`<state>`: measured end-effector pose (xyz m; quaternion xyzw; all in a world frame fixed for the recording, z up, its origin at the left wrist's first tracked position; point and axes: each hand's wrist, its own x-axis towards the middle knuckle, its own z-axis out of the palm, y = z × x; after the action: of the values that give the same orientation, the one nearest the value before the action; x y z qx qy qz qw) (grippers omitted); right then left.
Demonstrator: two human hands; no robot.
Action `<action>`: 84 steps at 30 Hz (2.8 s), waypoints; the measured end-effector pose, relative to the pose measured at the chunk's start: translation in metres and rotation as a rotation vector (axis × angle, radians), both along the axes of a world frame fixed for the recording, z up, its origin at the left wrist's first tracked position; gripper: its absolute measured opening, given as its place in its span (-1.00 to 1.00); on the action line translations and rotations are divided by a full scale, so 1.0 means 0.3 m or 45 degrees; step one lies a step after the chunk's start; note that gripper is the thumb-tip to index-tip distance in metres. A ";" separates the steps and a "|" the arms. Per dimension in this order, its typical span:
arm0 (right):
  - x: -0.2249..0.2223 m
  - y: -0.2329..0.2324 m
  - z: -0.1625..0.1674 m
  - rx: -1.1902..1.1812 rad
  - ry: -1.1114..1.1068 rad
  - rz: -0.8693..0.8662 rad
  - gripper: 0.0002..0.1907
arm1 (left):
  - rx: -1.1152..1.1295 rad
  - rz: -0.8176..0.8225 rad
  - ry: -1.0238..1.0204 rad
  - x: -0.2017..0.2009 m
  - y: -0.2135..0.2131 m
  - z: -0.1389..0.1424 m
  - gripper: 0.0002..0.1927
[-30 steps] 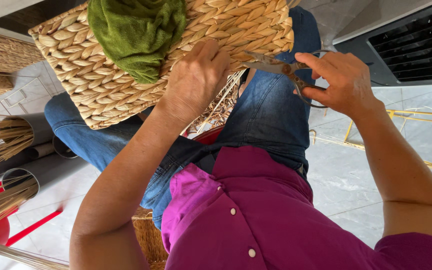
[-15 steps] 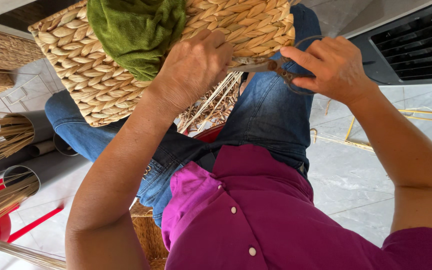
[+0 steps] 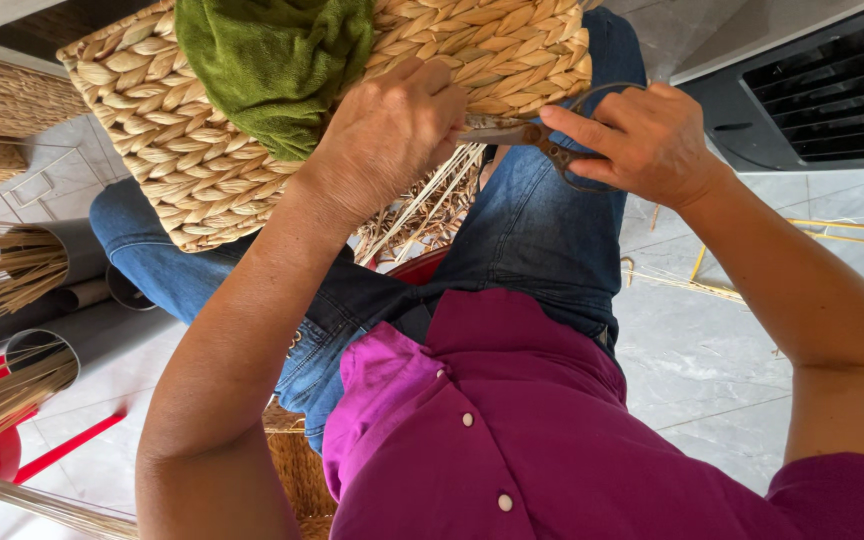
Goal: The person wipes woven water-hyacinth storage baskets with a green cloth, turning each basket to clean its sides, bottom, and interior, and occasionally trims stray fibers from the weave with scissors. They work through several baskets one at a time while seated.
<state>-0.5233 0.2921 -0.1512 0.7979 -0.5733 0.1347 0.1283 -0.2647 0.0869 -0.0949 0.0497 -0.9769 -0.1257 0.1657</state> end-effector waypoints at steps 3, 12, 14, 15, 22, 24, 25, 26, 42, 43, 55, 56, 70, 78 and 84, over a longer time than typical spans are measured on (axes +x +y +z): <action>0.001 0.004 -0.007 0.005 -0.019 0.018 -0.30 | -0.034 0.007 0.029 0.001 -0.001 -0.006 -0.81; 0.017 0.031 -0.032 0.092 -0.108 0.088 -0.34 | 0.142 0.039 0.116 0.020 -0.014 0.025 -0.82; 0.027 0.049 -0.037 0.160 -0.111 0.139 -0.34 | 0.350 0.037 -0.013 0.059 0.000 0.056 -0.88; 0.029 0.061 -0.038 0.199 -0.149 0.140 -0.32 | 0.455 0.028 -0.077 0.079 0.016 0.070 -0.90; -0.010 0.139 -0.032 0.201 -0.427 -0.038 -0.37 | 0.597 0.047 -0.227 0.199 0.112 0.088 -0.80; -0.012 0.153 -0.037 0.194 -0.512 -0.102 -0.39 | 0.540 0.146 -0.065 0.186 0.114 0.057 -0.80; -0.011 0.157 -0.041 0.182 -0.537 -0.125 -0.39 | 0.409 0.182 -0.016 0.173 0.115 0.038 -0.73; -0.008 0.159 -0.046 0.164 -0.560 -0.147 -0.38 | 0.273 0.216 0.035 0.154 0.118 0.016 -0.66; 0.031 0.093 -0.016 0.155 -0.794 -0.310 -0.36 | 0.123 0.249 0.184 0.107 0.158 -0.095 -0.52; 0.036 0.082 0.000 0.164 -0.774 -0.318 -0.37 | 0.167 0.277 0.218 0.111 0.138 -0.081 -0.57; -0.025 -0.025 0.157 0.117 -0.261 -0.256 -0.40 | -0.269 0.458 0.255 -0.090 -0.090 -0.098 -0.85; -0.036 -0.029 0.157 0.114 -0.214 -0.226 -0.40 | -0.285 0.451 0.246 -0.092 -0.093 -0.104 -0.86; -0.068 -0.120 0.143 0.139 -0.022 -0.135 -0.28 | -0.147 0.356 0.367 -0.103 -0.122 -0.097 -0.83; -0.054 -0.079 0.082 0.144 -0.387 -0.045 -0.32 | 0.363 0.407 0.278 -0.064 -0.080 0.089 -0.85; -0.056 0.001 -0.052 0.184 -1.147 -0.471 -0.38 | 1.202 -0.008 0.312 0.265 0.079 0.440 -0.80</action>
<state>-0.5403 0.2924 -0.1668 0.5518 -0.7119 0.4013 -0.1664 -0.1851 0.1105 0.0370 0.1015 -0.7866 -0.5604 0.2384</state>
